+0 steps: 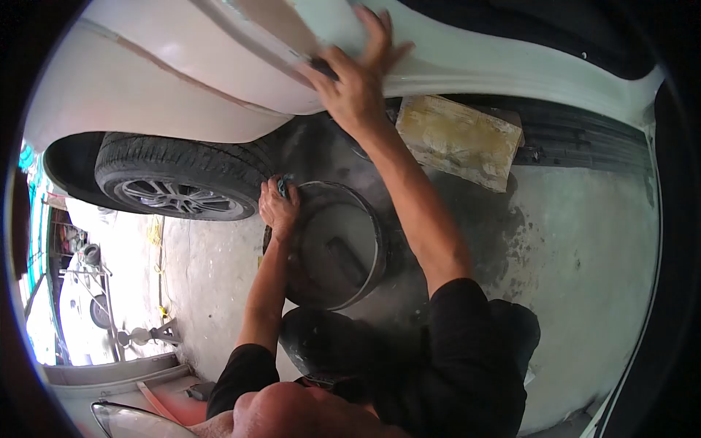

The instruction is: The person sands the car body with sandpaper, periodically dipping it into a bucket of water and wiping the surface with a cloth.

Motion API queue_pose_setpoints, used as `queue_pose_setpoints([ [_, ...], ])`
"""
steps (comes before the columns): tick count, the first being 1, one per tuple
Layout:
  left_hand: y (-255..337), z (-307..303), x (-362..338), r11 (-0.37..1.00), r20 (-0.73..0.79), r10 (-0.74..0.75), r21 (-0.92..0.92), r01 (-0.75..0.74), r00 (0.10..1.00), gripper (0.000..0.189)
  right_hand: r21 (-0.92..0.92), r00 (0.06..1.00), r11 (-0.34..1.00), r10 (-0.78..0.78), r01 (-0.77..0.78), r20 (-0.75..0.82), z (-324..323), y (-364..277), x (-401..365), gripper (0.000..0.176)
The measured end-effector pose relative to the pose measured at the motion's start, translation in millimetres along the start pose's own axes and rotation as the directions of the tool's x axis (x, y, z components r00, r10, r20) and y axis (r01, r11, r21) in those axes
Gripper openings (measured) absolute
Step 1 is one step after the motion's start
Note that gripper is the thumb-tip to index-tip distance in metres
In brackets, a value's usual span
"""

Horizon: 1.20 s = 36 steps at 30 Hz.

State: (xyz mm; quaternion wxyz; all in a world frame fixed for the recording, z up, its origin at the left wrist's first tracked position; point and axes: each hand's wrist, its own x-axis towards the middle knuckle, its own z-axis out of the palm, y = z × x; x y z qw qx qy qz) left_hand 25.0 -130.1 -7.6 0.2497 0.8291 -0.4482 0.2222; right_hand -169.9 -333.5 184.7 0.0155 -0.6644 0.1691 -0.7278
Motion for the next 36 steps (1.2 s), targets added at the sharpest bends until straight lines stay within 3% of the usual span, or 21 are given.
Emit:
queue_pose_setpoints([
  [7,-0.5,0.6,2.5,1.0,0.019,-0.024,0.0,0.024,1.0,0.03,-0.045,0.987,0.991,0.126,-0.122,0.096,-11.7,1.1,-18.6,0.03],
  [8,-1.1,0.0,1.8,1.0,0.023,-0.013,0.011,0.012,1.0,0.03,0.02,0.995,0.998,0.064,-0.066,0.077,-7.0,11.4,-18.5,0.033],
  [11,-1.7,1.7,-0.3,1.0,0.003,0.02,-0.012,-0.02,1.0,0.029,0.032,0.984,0.992,0.12,-0.125,0.131,-1.7,-1.7,7.3,0.033],
  [15,-4.4,3.6,2.1,1.0,0.007,-0.007,-0.011,0.007,1.0,0.027,-0.059,0.973,0.989,0.142,-0.133,0.182,-19.1,-1.7,-9.6,0.032],
  [19,-1.6,3.0,-1.6,1.0,0.013,-0.007,0.011,0.007,1.0,0.03,-0.098,0.988,0.988,0.128,-0.119,0.089,-14.1,-27.1,15.2,0.031],
  [20,-3.1,4.8,-1.7,1.0,0.005,-0.002,0.014,0.002,1.0,0.031,0.002,0.991,0.993,0.122,-0.122,0.049,-1.0,-10.9,-3.9,0.029],
  [23,0.5,-2.2,0.3,1.0,0.003,-0.006,0.001,0.006,1.0,0.032,-0.06,0.994,0.994,0.099,-0.096,0.048,-6.1,-1.6,-29.1,0.027],
  [27,-2.8,1.3,-0.1,0.999,0.029,-0.028,0.018,0.028,0.999,0.03,0.014,0.998,0.998,0.056,-0.056,-0.003,2.3,-0.6,-16.2,0.024],
  [31,-3.3,0.7,1.0,1.0,0.031,-0.026,-0.016,0.027,0.999,0.029,0.056,0.99,0.989,0.141,-0.14,-0.01,3.0,-10.7,-22.3,0.025],
  [35,-4.6,1.1,0.5,1.0,0.009,-0.016,-0.008,0.017,1.0,0.028,0.007,0.998,0.999,0.038,-0.037,-0.05,3.4,-3.7,-21.7,0.026],
  [36,-3.8,4.8,0.4,1.0,0.022,-0.017,-0.018,0.018,1.0,0.029,-0.08,0.998,0.995,0.066,-0.064,0.023,1.9,-18.0,-3.8,0.024],
])
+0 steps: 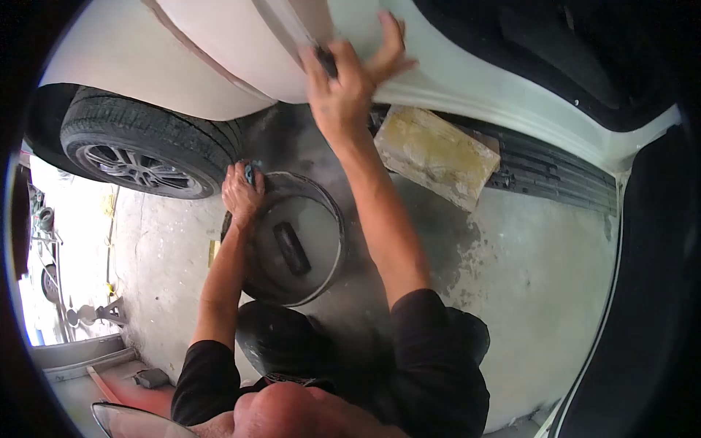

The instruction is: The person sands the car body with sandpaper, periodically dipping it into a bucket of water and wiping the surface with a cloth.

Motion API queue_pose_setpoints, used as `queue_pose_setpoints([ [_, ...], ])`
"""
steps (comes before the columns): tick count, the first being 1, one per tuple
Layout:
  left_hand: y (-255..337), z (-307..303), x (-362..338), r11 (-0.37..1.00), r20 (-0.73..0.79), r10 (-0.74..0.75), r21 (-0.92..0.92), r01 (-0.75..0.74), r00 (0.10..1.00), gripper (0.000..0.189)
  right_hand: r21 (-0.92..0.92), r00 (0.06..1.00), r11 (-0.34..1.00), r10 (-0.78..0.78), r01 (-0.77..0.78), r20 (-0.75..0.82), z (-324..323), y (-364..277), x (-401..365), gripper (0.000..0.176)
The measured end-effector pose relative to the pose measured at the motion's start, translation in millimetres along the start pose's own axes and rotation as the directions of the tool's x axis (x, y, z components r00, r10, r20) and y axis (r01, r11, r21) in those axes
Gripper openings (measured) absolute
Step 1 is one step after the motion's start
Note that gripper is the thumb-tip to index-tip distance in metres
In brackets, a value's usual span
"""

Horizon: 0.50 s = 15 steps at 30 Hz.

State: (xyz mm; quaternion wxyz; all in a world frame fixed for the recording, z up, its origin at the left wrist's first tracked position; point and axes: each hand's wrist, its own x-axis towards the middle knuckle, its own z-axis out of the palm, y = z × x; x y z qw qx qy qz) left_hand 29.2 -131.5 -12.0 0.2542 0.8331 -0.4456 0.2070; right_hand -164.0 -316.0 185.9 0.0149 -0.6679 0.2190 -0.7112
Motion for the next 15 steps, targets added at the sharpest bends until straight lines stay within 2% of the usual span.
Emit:
queue_pose_setpoints([
  [3,-3.4,-1.4,-0.2,0.999,0.023,-0.039,-0.003,0.039,0.999,0.03,0.155,0.991,0.979,0.134,-0.134,0.012,3.2,-4.9,1.8,0.025],
  [4,-1.9,-2.4,1.4,0.999,0.033,-0.051,-0.002,0.052,0.998,0.031,0.07,0.998,0.996,0.056,-0.057,0.012,0.1,4.1,-10.4,0.024],
  [8,1.5,-5.4,1.2,0.998,0.046,-0.056,0.015,0.056,0.997,0.03,0.081,0.999,0.995,0.05,-0.05,0.002,-4.9,16.5,-24.9,0.022],
  [10,1.7,-2.8,0.5,0.998,0.065,-0.063,0.017,0.062,0.996,0.03,0.119,1.0,0.993,0.024,-0.024,0.001,1.2,-0.6,0.0,0.022],
  [13,2.0,-6.5,1.4,0.997,0.057,-0.071,0.032,0.069,0.996,0.03,0.125,0.996,0.988,0.091,-0.091,0.004,0.4,6.3,-19.7,0.023],
  [15,3.5,-8.5,3.0,0.996,0.066,-0.079,0.042,0.076,0.995,0.031,0.113,0.999,0.993,0.034,-0.032,-0.012,0.1,10.1,-21.1,0.024],
])
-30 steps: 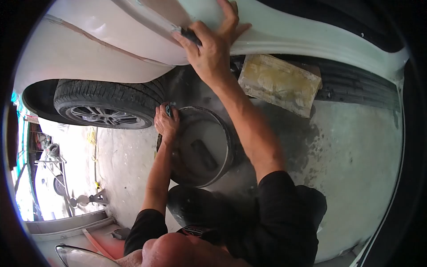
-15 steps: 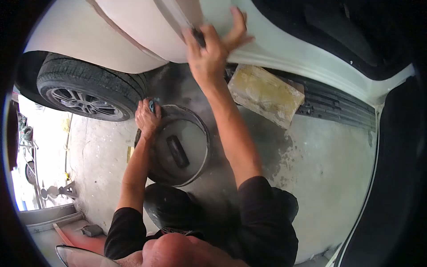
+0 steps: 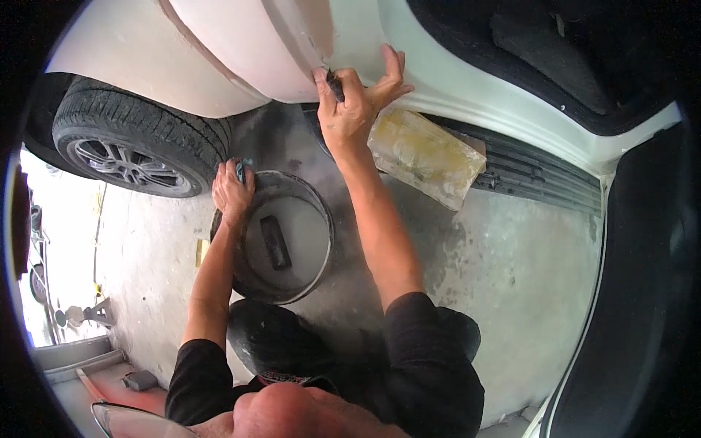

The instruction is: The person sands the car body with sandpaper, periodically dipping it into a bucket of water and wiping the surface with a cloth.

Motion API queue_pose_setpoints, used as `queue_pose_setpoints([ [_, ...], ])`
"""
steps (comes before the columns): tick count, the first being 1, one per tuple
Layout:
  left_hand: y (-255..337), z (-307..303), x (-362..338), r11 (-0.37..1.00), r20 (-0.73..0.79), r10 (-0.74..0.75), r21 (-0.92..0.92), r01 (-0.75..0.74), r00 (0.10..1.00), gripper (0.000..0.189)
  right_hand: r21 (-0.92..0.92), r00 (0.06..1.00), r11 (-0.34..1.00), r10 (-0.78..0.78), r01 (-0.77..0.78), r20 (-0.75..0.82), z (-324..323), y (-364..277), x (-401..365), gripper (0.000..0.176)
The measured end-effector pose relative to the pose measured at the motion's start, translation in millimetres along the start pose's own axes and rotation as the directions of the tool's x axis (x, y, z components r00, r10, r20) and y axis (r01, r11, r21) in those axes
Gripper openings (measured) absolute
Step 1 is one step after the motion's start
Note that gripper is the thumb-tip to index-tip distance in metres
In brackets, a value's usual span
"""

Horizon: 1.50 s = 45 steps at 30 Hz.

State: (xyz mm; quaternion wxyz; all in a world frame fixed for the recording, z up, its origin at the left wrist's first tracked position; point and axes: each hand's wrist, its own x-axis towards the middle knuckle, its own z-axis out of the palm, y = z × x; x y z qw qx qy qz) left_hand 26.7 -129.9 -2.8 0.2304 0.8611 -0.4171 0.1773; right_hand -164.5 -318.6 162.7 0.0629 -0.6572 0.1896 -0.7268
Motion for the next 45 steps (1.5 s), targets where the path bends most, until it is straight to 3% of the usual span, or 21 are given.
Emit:
queue_pose_setpoints([
  [4,1.2,-0.6,-2.1,0.999,-0.03,0.041,-0.016,-0.041,0.999,0.031,-0.08,0.999,0.997,-0.018,0.021,0.036,2.3,-20.7,28.1,0.025],
  [5,-0.4,-0.8,-2.8,0.999,-0.029,0.033,-0.014,-0.034,0.999,0.031,0.01,0.999,0.999,0.043,-0.043,-0.006,5.2,-19.9,24.9,0.025],
  [8,-3.7,-0.4,0.0,0.999,-0.026,0.036,-0.008,-0.036,0.999,0.031,-0.126,0.999,0.992,0.003,0.003,0.044,-4.4,10.0,-10.5,0.026],
  [9,-4.3,0.3,0.4,1.0,-0.024,0.029,0.001,-0.029,0.999,0.03,-0.108,0.998,0.993,0.054,-0.05,0.036,-5.9,12.7,-16.0,0.024],
  [12,0.0,5.1,-1.8,0.999,-0.031,0.043,-0.018,-0.044,0.999,0.03,0.037,0.999,0.999,-0.025,0.027,-0.046,10.7,-16.9,38.8,0.023],
  [14,-2.8,4.0,-2.2,0.999,-0.038,0.033,-0.025,-0.034,0.999,0.029,0.002,1.0,1.0,-0.012,0.012,0.0,17.7,-29.2,60.2,0.024],
  [16,-1.6,2.4,0.4,1.0,-0.013,0.017,-0.01,-0.017,1.0,0.029,0.045,1.0,0.999,0.024,-0.025,0.004,11.7,-25.9,52.2,0.025],
  [17,-1.7,2.1,0.7,1.0,-0.008,0.02,-0.014,-0.02,1.0,0.029,-0.057,0.999,0.998,0.007,-0.004,0.051,2.8,-17.1,33.3,0.026],
  [20,0.2,-2.5,-0.4,0.999,-0.018,0.027,-0.045,-0.028,0.999,0.029,-0.038,1.0,0.999,0.009,-0.008,0.029,3.0,-6.1,14.6,0.024],
  [25,-2.9,2.3,-2.2,0.998,-0.037,0.043,-0.041,-0.045,0.998,0.028,-0.044,0.999,0.999,0.003,-0.004,-0.032,24.7,-70.1,119.0,0.039],
  [29,-3.7,2.3,-1.6,0.998,-0.018,0.03,-0.049,-0.031,0.999,0.029,0.032,0.996,0.995,0.094,-0.094,0.004,12.1,-48.3,74.8,0.032],
  [32,-4.2,1.4,-3.2,0.997,-0.053,0.052,-0.062,-0.056,0.997,0.029,-0.02,0.999,0.999,-0.051,0.05,-0.019,27.7,-54.0,120.2,0.036],
  [36,0.2,-4.2,0.0,0.995,-0.048,0.03,-0.09,-0.034,0.998,0.028,-0.023,0.997,0.999,0.037,-0.036,0.065,18.1,-56.5,125.4,0.039],
  [40,0.5,-7.3,-1.9,0.994,-0.027,0.023,-0.11,-0.026,0.999,0.027,-0.11,0.998,0.992,-0.06,0.063,0.032,16.6,-59.6,121.4,0.04],
  [41,0.9,-9.0,-2.8,0.993,-0.018,0.015,-0.113,-0.017,1.0,0.027,-0.041,0.997,0.997,-0.071,0.07,-0.009,26.7,-59.2,139.7,0.038],
  [44,1.6,-11.6,-3.9,0.992,-0.024,0.007,-0.123,-0.01,1.0,0.027,0.034,0.997,0.999,-0.038,0.036,0.06,23.8,-67.4,159.3,0.039],
  [45,2.6,-10.1,-2.0,0.992,-0.018,0.004,-0.128,-0.006,1.0,0.027,0.014,0.995,0.999,0.036,-0.038,0.089,20.0,-62.0,148.1,0.042],
])
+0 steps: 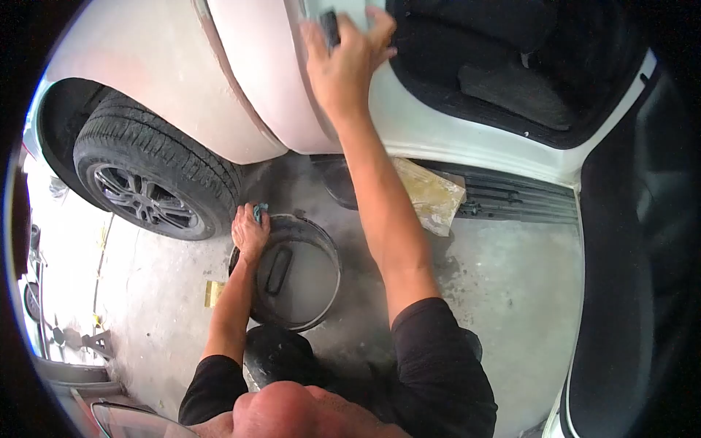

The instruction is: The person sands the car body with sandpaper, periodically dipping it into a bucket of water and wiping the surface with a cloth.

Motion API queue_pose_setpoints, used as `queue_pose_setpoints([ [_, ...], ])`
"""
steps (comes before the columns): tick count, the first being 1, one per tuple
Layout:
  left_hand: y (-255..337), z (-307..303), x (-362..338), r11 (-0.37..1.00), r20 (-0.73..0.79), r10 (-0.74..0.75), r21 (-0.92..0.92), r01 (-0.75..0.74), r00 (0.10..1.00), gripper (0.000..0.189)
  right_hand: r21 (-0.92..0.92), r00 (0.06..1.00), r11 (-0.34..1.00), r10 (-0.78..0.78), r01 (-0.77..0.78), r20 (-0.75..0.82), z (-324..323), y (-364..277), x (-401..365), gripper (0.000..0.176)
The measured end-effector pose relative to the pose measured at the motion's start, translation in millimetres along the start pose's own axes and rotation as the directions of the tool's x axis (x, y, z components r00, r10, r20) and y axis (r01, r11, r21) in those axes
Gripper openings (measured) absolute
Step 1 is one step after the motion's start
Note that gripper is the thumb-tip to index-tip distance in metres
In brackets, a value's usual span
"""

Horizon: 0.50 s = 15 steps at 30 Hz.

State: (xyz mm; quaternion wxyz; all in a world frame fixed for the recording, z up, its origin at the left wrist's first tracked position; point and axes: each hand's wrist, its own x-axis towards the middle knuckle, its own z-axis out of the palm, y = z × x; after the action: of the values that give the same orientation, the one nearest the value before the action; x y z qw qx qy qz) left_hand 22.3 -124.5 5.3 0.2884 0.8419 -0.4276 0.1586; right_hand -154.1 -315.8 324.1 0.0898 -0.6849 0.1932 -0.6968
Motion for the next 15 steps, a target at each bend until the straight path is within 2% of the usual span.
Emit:
queue_pose_setpoints([
  [3,-4.2,3.2,-1.9,1.0,0.009,-0.006,-0.005,0.006,1.0,0.028,-0.108,0.998,0.994,-0.009,0.016,0.066,-6.6,16.3,-24.8,0.045],
  [7,-4.7,1.4,-2.0,1.0,0.019,-0.005,0.007,0.005,1.0,0.029,-0.07,1.0,0.997,0.02,-0.02,0.007,1.0,-11.2,24.2,0.05],
  [11,-3.5,0.1,-1.2,1.0,0.031,-0.012,0.007,0.011,0.999,0.03,-0.082,0.996,0.997,0.008,-0.001,0.085,-8.7,12.4,-12.0,0.048],
  [12,-1.7,0.6,-1.7,1.0,0.017,-0.011,0.002,0.011,1.0,0.029,-0.109,0.996,0.992,-0.048,0.056,0.075,-7.4,16.3,-13.2,0.047],
  [15,-2.3,-3.5,-4.5,1.0,0.002,0.005,0.011,-0.005,1.0,0.028,-0.046,0.994,0.994,-0.104,0.102,-0.043,5.5,-10.1,25.3,0.044],
])
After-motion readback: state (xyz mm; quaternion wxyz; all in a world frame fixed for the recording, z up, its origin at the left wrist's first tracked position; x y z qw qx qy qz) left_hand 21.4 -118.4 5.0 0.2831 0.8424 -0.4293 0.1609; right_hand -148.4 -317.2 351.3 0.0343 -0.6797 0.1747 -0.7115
